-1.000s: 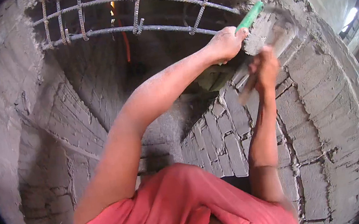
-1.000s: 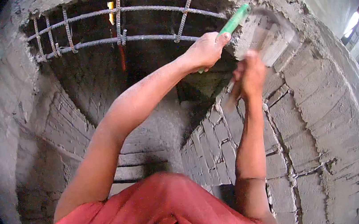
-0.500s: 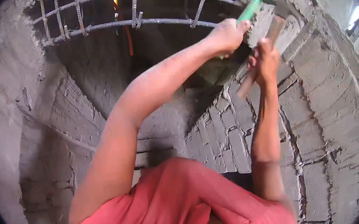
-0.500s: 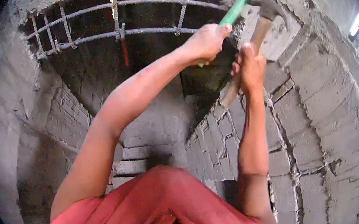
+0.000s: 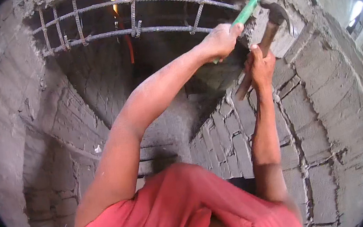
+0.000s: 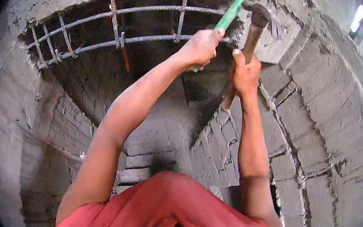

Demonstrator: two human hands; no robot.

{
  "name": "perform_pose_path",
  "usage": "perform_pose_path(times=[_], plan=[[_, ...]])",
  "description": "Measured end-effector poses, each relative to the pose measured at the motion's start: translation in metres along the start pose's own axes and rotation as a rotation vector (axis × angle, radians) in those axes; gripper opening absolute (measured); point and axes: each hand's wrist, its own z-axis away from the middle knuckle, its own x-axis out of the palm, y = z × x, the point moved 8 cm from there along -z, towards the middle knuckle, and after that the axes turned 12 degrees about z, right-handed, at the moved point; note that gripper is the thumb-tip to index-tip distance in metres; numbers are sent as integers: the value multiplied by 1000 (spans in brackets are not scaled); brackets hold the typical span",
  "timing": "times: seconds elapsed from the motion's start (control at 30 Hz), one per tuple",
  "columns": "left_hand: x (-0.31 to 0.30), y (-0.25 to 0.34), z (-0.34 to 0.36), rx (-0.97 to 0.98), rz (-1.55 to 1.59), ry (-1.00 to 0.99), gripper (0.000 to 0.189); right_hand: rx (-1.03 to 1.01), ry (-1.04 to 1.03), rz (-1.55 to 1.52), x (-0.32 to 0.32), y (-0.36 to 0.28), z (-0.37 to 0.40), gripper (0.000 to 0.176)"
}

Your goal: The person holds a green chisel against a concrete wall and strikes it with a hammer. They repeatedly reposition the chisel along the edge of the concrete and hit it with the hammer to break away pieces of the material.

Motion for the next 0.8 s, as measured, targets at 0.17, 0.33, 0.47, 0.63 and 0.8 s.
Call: perform_pose_path(times=[0.17,0.33,0.47,0.63,0.8], plan=[[1,3,4,-122,62,-13,60,-278,307,-329,-97,-89,18,32],[-3,9,-1,-53,10,-16,59,-764,687,-502,-165,-140,19,30],[1,12,-5,-28,-15,-17,59,-409,319,280,-39,-37,-7,31],[3,13,1,-93,4,3,61,35,256,-79,-78,-36,13,32],[-10,7,1,-42,28,-57,62,-712,508,-798,-183,-127,16,26]])
